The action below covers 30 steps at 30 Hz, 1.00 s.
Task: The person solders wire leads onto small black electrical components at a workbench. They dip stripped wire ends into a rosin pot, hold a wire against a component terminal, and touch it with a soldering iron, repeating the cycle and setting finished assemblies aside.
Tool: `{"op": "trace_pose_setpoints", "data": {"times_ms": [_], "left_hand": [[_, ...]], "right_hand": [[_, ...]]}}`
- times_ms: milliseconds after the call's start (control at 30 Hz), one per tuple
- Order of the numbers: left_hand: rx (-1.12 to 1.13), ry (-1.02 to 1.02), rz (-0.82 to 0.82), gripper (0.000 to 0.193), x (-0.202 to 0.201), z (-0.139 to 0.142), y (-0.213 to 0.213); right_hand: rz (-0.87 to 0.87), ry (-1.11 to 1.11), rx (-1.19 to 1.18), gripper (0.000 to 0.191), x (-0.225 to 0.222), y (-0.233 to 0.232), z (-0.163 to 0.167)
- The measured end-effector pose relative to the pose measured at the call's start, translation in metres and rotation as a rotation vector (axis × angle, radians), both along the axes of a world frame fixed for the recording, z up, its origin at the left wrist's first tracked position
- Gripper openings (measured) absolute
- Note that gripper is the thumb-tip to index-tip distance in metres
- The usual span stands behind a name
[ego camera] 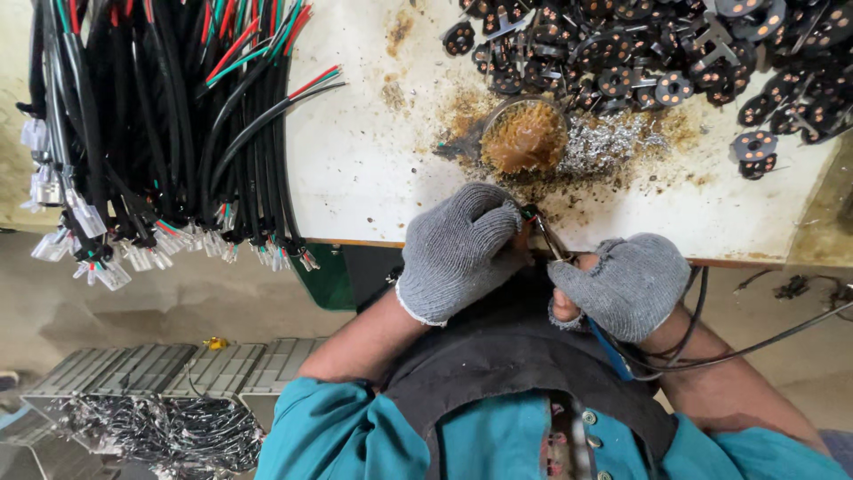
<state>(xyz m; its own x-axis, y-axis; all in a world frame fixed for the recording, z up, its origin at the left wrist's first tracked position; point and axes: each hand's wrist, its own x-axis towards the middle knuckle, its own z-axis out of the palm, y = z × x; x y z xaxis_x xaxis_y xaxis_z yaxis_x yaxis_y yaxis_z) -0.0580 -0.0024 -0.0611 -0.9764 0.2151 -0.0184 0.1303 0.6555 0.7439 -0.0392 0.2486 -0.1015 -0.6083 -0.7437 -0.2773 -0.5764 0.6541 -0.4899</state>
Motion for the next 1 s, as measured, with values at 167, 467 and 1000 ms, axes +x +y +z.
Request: {"op": "trace_pose_setpoints", "data": {"times_ms": [167, 467, 1000], "left_hand": [[0.038, -0.016, -0.03, 0.023, -0.001, 0.003, 0.0], [0.013, 0.015, -0.01, 0.022, -0.001, 0.001, 0.004], [0.014, 0.051, 0.005, 0.023, 0.001, 0.001, 0.004]], "right_hand": [[-0.016, 0.114, -0.105, 0.018, -0.002, 0.004, 0.004], [-0.136, 0.225, -0.413, 0.018, -0.005, 0.006, 0.01], [-0.01, 0.074, -0.243, 0.026, 0.001, 0.011, -0.002]]}}
